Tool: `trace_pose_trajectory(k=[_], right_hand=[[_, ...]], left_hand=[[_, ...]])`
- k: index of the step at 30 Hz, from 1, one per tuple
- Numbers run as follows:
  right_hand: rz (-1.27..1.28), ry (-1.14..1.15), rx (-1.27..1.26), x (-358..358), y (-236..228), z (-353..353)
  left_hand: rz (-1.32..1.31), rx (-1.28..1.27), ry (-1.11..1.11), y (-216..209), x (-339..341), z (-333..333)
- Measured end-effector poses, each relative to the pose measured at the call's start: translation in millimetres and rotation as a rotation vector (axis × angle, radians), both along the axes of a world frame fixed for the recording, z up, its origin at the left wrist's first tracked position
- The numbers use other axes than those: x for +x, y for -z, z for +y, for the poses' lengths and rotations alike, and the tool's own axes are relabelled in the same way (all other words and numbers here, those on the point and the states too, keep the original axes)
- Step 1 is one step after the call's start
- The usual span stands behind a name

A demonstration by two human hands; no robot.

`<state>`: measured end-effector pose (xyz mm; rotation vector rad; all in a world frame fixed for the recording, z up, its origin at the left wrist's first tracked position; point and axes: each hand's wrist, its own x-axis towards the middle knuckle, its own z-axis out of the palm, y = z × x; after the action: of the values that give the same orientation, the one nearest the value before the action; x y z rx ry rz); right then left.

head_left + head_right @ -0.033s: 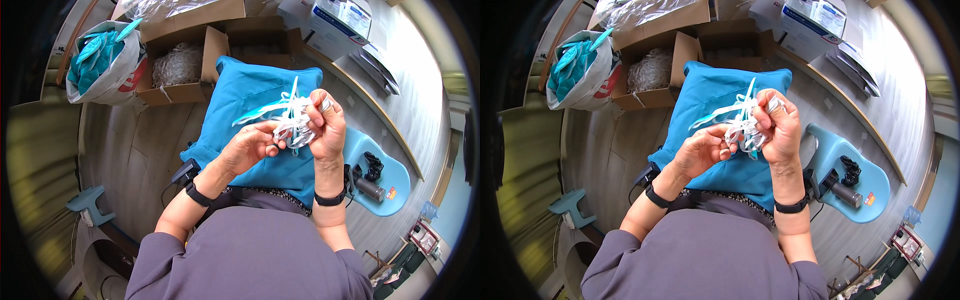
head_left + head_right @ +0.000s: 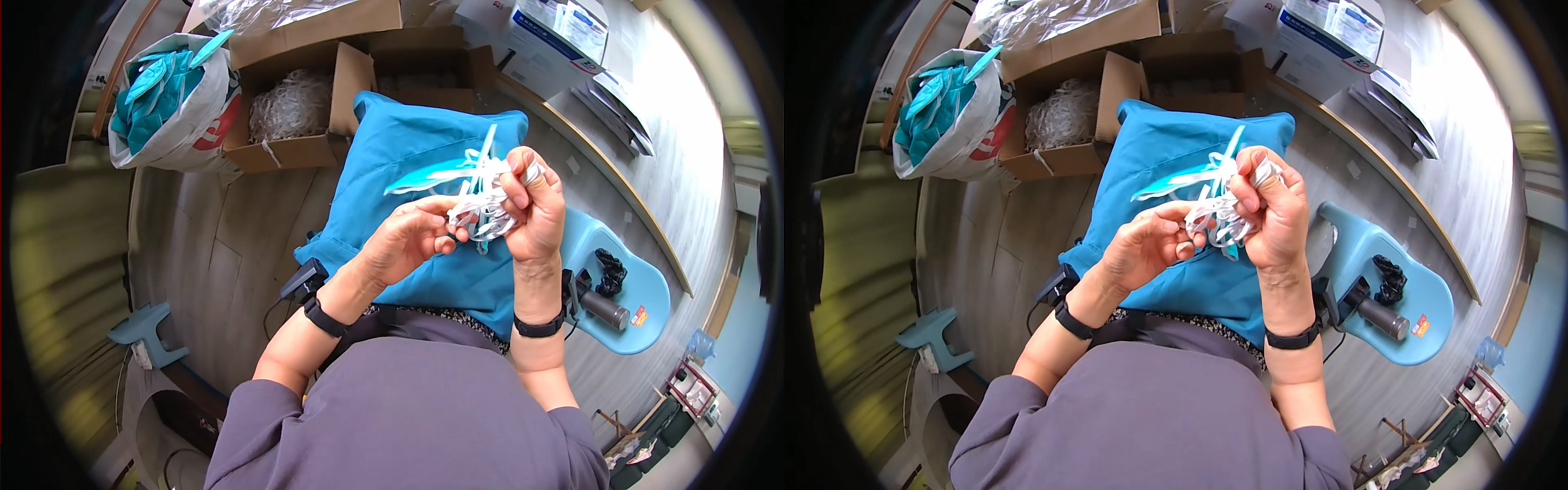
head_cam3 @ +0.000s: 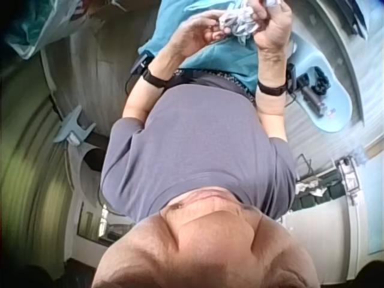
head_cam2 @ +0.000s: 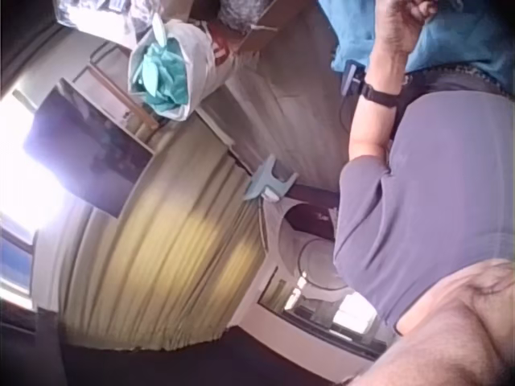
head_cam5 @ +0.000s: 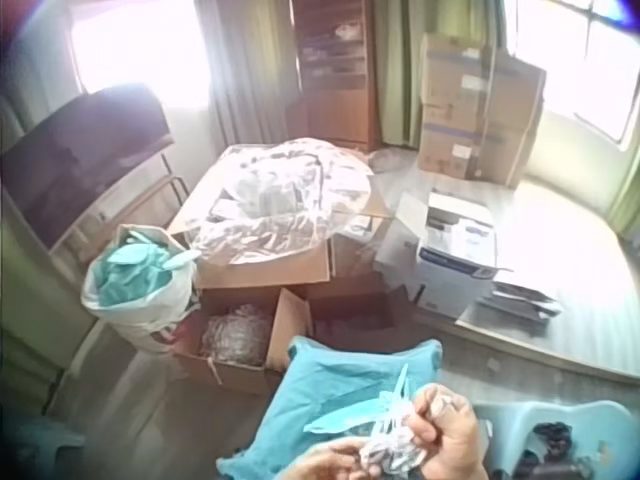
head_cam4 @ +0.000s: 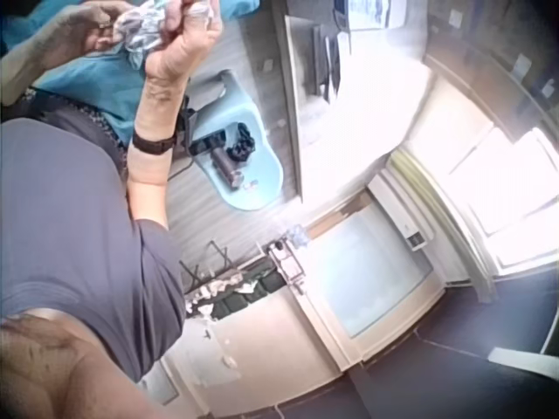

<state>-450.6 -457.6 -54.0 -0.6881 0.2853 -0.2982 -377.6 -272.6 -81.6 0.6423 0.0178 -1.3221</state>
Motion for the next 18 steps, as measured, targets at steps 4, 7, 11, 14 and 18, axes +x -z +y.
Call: trace_pose_trajectory(k=[4,7,11,14,18], right_hand=[[0.040,0.003,-0.055,0.9,-2.1,1.3],[0.057,0.000,-0.083,2.4,-3.6,1.9],[0.075,0.012,-0.118,1.1,-3.9,3.1],[0.087,0.023,-0.109,0.4,-2.6,2.3],[0.073,0.092,-0.075,0.0,3.2,-5.5]], left_hand=[[-0.128,0.143,-0.038,2.3,1.8,-4.0],[-0.153,0.207,-0.093,6.6,3.8,-7.5],[-0.215,0.286,-0.152,26.7,6.8,-8.3],[-0.136,0.271,-0.203,30.1,11.7,-9.6],[-0.044,0.189,-0.208,29.3,27.3,-6.1]])
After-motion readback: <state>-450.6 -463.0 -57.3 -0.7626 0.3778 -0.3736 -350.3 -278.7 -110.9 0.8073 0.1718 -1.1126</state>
